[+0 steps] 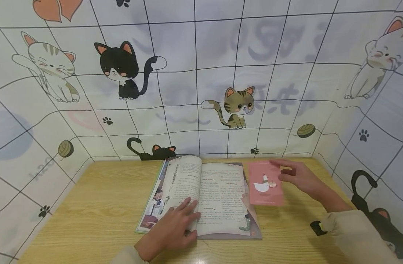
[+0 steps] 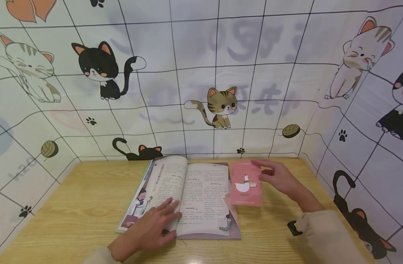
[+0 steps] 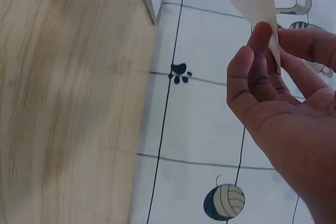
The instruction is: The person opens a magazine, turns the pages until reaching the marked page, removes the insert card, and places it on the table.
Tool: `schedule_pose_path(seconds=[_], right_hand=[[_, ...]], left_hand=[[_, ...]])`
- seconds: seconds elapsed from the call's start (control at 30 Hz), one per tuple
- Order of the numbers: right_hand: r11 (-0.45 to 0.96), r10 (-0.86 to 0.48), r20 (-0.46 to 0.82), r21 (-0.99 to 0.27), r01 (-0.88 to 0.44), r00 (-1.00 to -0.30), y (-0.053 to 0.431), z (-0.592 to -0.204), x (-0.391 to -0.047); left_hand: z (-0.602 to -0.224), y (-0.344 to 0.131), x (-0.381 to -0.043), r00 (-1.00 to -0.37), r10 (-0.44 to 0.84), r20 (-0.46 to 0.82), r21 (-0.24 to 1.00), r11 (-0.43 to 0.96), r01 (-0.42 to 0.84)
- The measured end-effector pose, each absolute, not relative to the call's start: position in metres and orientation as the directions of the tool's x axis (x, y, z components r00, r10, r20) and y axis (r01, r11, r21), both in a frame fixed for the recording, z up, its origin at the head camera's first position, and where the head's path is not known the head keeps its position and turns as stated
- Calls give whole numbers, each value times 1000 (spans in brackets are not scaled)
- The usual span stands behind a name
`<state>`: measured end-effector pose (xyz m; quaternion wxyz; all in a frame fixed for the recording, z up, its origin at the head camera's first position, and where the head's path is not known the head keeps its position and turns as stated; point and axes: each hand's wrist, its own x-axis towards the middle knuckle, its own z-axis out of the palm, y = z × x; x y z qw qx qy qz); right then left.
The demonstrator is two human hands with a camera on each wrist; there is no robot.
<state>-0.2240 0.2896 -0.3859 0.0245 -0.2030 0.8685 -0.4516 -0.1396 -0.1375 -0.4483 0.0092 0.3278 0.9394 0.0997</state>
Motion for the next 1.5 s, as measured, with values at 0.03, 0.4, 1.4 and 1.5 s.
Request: schedule_pose_path(seconds=[0.03, 0.4, 1.4, 1.5], right_hand=[[511, -373, 140, -794, -329, -917, 294, -387, -224], [497, -365, 34, -838, -226, -930, 323, -409, -228], [828, -428, 3, -398, -394, -904, 304, -442, -231], [832, -427, -8, -395, -389, -904, 304, -441, -231]], left_hand=[[-448, -137, -140, -784, 619, 48, 194, 764, 615], [-450, -136, -140, -773, 632, 55, 203, 751, 629], [-449, -138, -140, -774, 630, 57, 188, 755, 628], [-449, -139, -140, -775, 629, 62, 188, 755, 628]])
